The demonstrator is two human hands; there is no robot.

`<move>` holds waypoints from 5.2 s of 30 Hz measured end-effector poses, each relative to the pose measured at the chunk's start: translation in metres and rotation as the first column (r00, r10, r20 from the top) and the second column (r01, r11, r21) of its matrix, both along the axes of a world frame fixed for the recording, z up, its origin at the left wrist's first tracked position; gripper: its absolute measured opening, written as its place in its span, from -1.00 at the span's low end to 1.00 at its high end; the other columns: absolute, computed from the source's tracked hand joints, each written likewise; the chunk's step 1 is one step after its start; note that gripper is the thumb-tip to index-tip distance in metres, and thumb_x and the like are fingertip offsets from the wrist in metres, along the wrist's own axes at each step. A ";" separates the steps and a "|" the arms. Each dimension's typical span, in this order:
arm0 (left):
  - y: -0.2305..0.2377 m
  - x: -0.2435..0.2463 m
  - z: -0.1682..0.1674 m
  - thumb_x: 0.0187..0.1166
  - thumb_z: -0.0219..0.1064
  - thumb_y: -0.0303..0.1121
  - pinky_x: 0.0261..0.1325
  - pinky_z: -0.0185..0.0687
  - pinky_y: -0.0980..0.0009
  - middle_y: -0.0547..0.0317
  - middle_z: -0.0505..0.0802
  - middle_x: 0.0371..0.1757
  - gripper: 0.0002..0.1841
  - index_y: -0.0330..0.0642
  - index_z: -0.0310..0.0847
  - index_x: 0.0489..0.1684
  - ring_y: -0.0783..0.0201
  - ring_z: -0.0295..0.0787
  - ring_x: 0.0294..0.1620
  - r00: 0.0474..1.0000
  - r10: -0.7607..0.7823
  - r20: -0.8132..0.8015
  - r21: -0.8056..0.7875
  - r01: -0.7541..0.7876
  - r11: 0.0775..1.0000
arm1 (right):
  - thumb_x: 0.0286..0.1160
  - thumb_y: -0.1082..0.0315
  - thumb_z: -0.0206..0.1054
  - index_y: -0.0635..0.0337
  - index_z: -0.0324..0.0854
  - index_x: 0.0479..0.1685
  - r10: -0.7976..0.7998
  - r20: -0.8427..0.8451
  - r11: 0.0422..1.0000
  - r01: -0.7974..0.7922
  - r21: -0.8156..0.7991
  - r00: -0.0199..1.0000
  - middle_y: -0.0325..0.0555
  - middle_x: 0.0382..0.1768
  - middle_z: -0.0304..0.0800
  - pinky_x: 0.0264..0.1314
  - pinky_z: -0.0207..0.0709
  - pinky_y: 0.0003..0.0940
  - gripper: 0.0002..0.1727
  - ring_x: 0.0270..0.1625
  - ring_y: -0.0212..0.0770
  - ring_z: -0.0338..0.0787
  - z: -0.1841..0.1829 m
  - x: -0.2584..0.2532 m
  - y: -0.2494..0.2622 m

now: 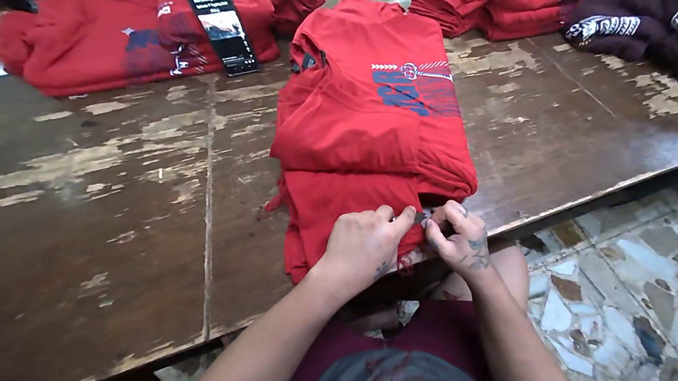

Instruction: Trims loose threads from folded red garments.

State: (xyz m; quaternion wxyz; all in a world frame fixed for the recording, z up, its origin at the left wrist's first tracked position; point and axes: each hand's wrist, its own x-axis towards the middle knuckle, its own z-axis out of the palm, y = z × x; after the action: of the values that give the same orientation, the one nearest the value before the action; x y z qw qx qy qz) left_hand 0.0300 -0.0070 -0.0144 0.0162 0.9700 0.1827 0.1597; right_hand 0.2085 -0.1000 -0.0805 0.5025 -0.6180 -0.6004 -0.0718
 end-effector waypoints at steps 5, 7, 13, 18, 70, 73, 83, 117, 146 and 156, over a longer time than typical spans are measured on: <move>0.003 -0.002 0.003 0.53 0.26 -0.43 -0.49 0.69 0.09 0.07 0.87 -0.29 -0.59 0.09 0.79 0.31 0.04 0.86 -0.42 0.999 -0.010 -0.043 -0.029 0.009 1.000 | 0.41 0.35 0.34 0.29 0.73 -0.43 0.031 0.016 1.000 -0.031 -0.002 0.999 -0.09 -0.51 0.74 -0.28 0.62 -0.47 -0.81 -0.42 -0.34 0.73 -0.001 0.001 0.000; 0.003 -0.003 0.004 0.58 0.25 -0.40 -0.47 0.70 0.08 0.07 0.87 -0.27 -0.62 0.08 0.79 0.31 0.04 0.86 -0.40 0.999 -0.011 -0.040 -0.048 0.009 0.999 | 0.44 0.34 0.33 0.30 0.74 -0.41 0.042 0.012 0.999 -0.042 -0.006 0.999 -0.09 -0.50 0.75 -0.26 0.64 -0.47 -0.80 -0.41 -0.34 0.73 -0.002 0.000 0.000; 0.010 -0.012 0.013 0.60 0.18 -0.45 -0.35 0.72 0.03 0.02 0.90 -0.15 -0.57 0.09 0.74 0.39 -0.02 0.90 -0.27 0.995 0.016 -0.096 -0.143 -0.030 0.989 | 0.47 0.34 0.27 0.32 0.73 -0.37 0.136 -0.014 0.989 -0.137 -0.052 0.991 -0.02 -0.44 0.79 -0.14 0.69 -0.42 -0.77 -0.34 -0.27 0.79 0.007 -0.003 0.003; 0.011 -0.034 0.025 0.54 0.39 -0.16 -0.04 0.73 -0.15 -0.01 0.90 0.03 -0.56 -0.04 0.66 0.38 -0.03 0.89 -0.02 0.999 0.018 -0.045 -0.487 -0.038 0.872 | 0.78 0.04 0.16 0.14 0.77 -0.39 0.381 -0.080 0.905 -0.389 -0.170 0.921 -0.25 -0.35 0.88 0.64 0.51 -0.13 -0.54 -0.07 -0.43 0.88 0.006 0.013 -0.034; 0.025 -0.009 -0.013 0.63 0.32 -0.40 -0.15 0.61 0.52 0.36 0.78 -0.38 -0.75 -0.17 0.70 0.20 0.55 0.66 -0.37 0.934 0.256 0.249 -0.896 0.122 0.426 | 0.63 0.38 0.25 0.28 0.81 -0.09 0.131 0.132 0.919 -0.071 -0.388 0.983 0.06 -0.25 0.92 -0.03 0.80 -0.05 -0.77 -0.20 0.00 0.94 0.047 0.010 -0.034; 0.032 -0.004 0.011 0.59 0.24 -0.49 -0.13 0.61 0.50 0.22 0.81 -0.21 -0.73 -0.32 0.68 0.17 0.50 0.66 -0.30 0.917 0.301 0.264 -0.895 0.117 0.430 | 0.58 0.33 0.26 0.23 0.79 -0.13 0.084 0.213 0.931 -0.001 -0.365 0.973 0.08 -0.24 0.85 -0.21 0.79 0.03 -0.79 -0.25 0.05 0.90 0.059 0.018 -0.031; 0.035 -0.007 0.006 0.63 0.24 -0.47 -0.47 0.33 0.60 0.39 0.70 -0.54 -0.80 -0.26 0.75 0.05 0.59 0.42 -0.60 0.887 0.407 0.218 -0.940 0.078 0.333 | 0.65 0.27 0.27 0.12 0.82 -0.13 0.159 0.105 0.987 -0.156 -0.031 0.982 0.02 0.08 0.87 0.53 0.52 0.01 -0.79 0.37 0.05 0.75 0.036 -0.020 0.012; 0.004 -0.007 0.033 0.61 0.21 -0.32 -0.47 0.58 0.20 0.13 0.80 -0.38 -0.73 -0.02 0.82 0.09 0.09 0.78 -0.40 0.964 -0.262 0.050 0.117 0.255 0.960 | 0.45 0.31 0.31 0.19 0.75 -0.45 -0.057 0.168 0.991 0.076 -0.110 0.984 -0.05 -0.48 0.78 -0.32 0.68 -0.27 -0.80 -0.38 -0.14 0.82 0.045 -0.015 -0.037; 0.003 -0.047 0.003 0.53 0.46 -0.16 -0.09 0.77 0.05 0.14 0.93 -0.15 -0.72 -0.12 0.81 0.03 0.19 0.90 -0.10 0.984 0.092 0.154 -0.439 -0.016 0.899 | 0.62 -0.48 -0.13 -0.11 0.20 0.86 0.351 0.242 0.700 -0.082 -0.710 0.904 0.34 0.79 0.16 0.63 -0.19 0.71 -0.07 0.81 0.49 0.11 0.083 0.022 0.187; -0.002 -0.048 0.015 0.54 0.40 -0.04 -0.20 0.73 0.04 0.12 0.90 -0.13 -0.65 0.03 0.79 0.16 0.12 0.88 -0.13 0.962 0.271 -0.031 -0.320 -0.267 0.909 | 0.64 -0.33 -0.03 0.27 0.33 0.72 0.315 0.145 0.937 -0.282 -0.206 0.938 0.43 0.59 0.45 0.67 0.26 0.32 -0.09 0.64 0.37 0.47 0.072 0.039 0.161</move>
State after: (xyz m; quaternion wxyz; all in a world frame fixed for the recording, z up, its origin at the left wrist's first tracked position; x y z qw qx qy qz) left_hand -0.0184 -0.0088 0.0007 0.1532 0.9187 0.3381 0.1353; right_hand 0.2472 0.0614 -0.0089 0.3938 -0.5540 -0.7334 0.0067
